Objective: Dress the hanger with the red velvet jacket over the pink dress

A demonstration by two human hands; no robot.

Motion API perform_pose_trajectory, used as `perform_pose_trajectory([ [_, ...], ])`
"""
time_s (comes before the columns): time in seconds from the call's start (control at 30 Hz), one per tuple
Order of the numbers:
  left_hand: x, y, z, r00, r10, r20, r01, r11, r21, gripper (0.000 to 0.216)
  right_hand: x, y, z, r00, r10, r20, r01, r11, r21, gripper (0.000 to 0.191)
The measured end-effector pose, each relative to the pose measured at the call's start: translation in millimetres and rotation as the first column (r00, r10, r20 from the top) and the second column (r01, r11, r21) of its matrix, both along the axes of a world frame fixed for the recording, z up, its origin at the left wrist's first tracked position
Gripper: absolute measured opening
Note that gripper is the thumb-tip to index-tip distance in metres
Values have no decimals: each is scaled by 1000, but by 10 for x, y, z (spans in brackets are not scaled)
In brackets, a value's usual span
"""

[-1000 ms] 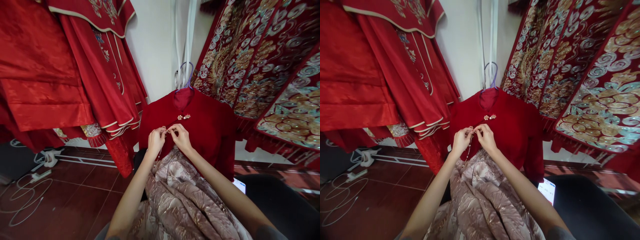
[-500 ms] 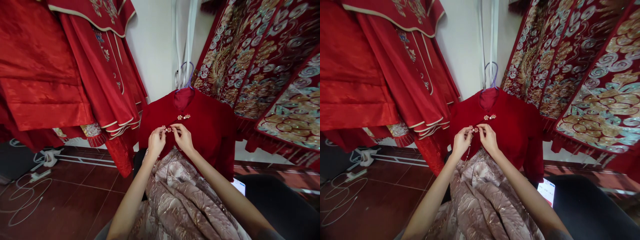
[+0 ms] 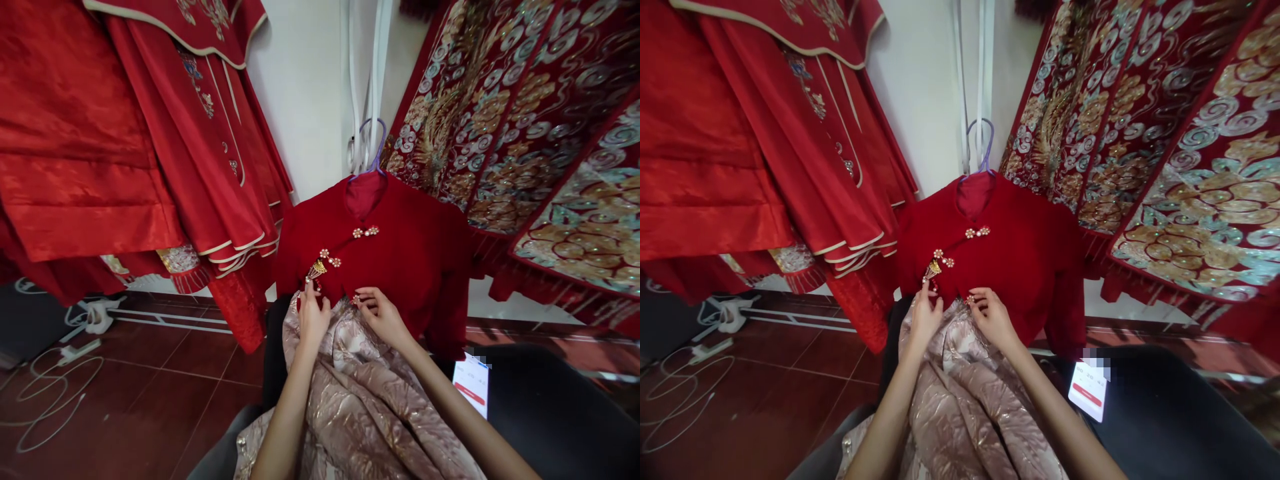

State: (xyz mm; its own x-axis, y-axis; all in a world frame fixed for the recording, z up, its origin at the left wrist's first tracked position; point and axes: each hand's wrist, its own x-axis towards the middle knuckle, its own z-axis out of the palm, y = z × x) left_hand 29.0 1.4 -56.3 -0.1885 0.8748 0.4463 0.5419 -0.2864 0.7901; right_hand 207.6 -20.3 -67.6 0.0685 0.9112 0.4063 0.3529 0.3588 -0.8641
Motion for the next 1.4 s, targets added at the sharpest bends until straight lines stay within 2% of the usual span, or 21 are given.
perform_pose_trajectory([
  [0.1, -128, 111, -44, 994, 25, 108, -22, 999, -33, 51, -38, 7, 21, 996, 22, -81, -25, 999, -31, 28],
  [0.17, -151, 150, -73, 974, -48, 220, 59, 998, -40, 49, -45, -6, 31, 995, 40, -95, -43, 999, -27, 27],
  [0.27, -97, 156, -123, 901, -184, 393, 198, 980, 5, 44, -34, -29, 34, 998, 25, -62, -26, 999, -30, 21],
  [0.4, -24, 151, -140, 814, -219, 539, 221, 973, 61, 30, -45, -60, 97, 998, 32, -50, -34, 998, -45, 20],
  [0.53, -36, 170, -79, 811, -222, 541, 243, 970, 33, 20, -177, -55, 269, 994, 103, -38, -102, 995, 19, 19],
  [0.67, -50, 197, -32, 793, -214, 570, 252, 968, 14, 22, -371, 81, 387, 999, 48, -5, -47, 994, 102, 18],
  [0.87, -38, 245, 19, 757, -193, 625, 256, 967, -12, 20, -484, 334, 319, 999, -25, 34, 21, 992, 128, 18],
  [1.03, -19, 244, 51, 751, -197, 630, 254, 967, 0, 21, -493, 335, 290, 998, -40, 41, 35, 990, 134, 18],
  [1.4, -89, 240, 97, 819, -227, 526, 270, 963, -5, 17, -563, 329, 255, 998, -56, -21, 58, 986, 156, 18],
])
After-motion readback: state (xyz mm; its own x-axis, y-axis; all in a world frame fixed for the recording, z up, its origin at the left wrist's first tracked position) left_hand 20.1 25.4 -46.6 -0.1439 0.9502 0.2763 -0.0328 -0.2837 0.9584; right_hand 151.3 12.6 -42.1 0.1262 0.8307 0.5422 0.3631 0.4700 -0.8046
